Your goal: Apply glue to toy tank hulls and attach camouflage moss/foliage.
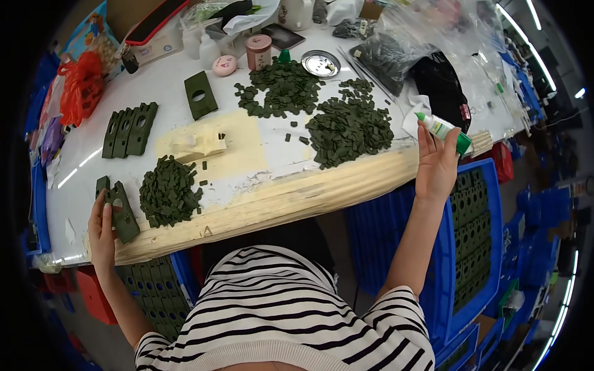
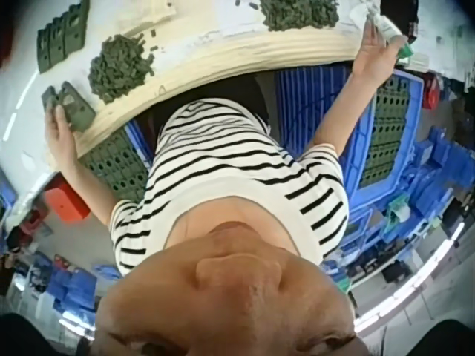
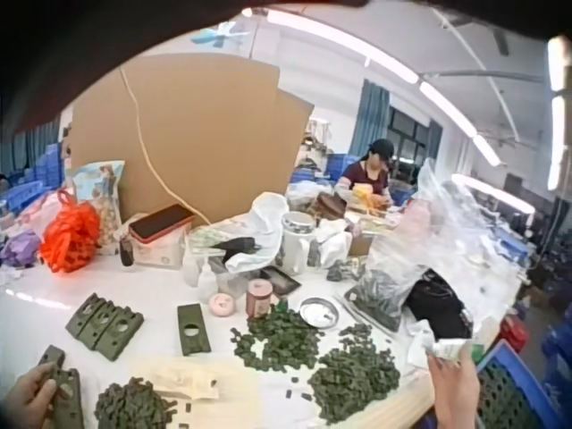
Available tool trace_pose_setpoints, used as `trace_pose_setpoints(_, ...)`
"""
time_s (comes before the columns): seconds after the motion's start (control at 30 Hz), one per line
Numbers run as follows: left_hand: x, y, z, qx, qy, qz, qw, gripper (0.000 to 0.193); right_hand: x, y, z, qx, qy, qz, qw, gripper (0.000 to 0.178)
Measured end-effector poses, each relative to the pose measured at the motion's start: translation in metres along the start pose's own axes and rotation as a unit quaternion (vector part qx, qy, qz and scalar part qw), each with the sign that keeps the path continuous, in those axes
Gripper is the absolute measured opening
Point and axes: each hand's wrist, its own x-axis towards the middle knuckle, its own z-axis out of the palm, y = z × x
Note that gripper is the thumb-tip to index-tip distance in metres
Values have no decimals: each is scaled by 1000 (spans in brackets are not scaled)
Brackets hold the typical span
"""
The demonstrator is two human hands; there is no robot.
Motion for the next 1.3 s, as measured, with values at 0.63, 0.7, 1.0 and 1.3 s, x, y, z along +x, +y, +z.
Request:
trace_pose_setpoints(0.63,-46,52,9,81,127,176,973,30,54,18,-34,27,-16,94,995,63)
trace_pose_setpoints(0.7,-50,59,18,73,128,182,972,29,56,9,-17,-12,-40,58,997,55)
trace_pose_setpoints(1.0,-119,62,-13,-334,-251,734,536,7,93,29,-25,-63,-26,92,993,45)
trace_pose_setpoints(1.3,-139,133,-38,-225,-512,677,479,7,105,-8,-26,-56,-68,9,996,71)
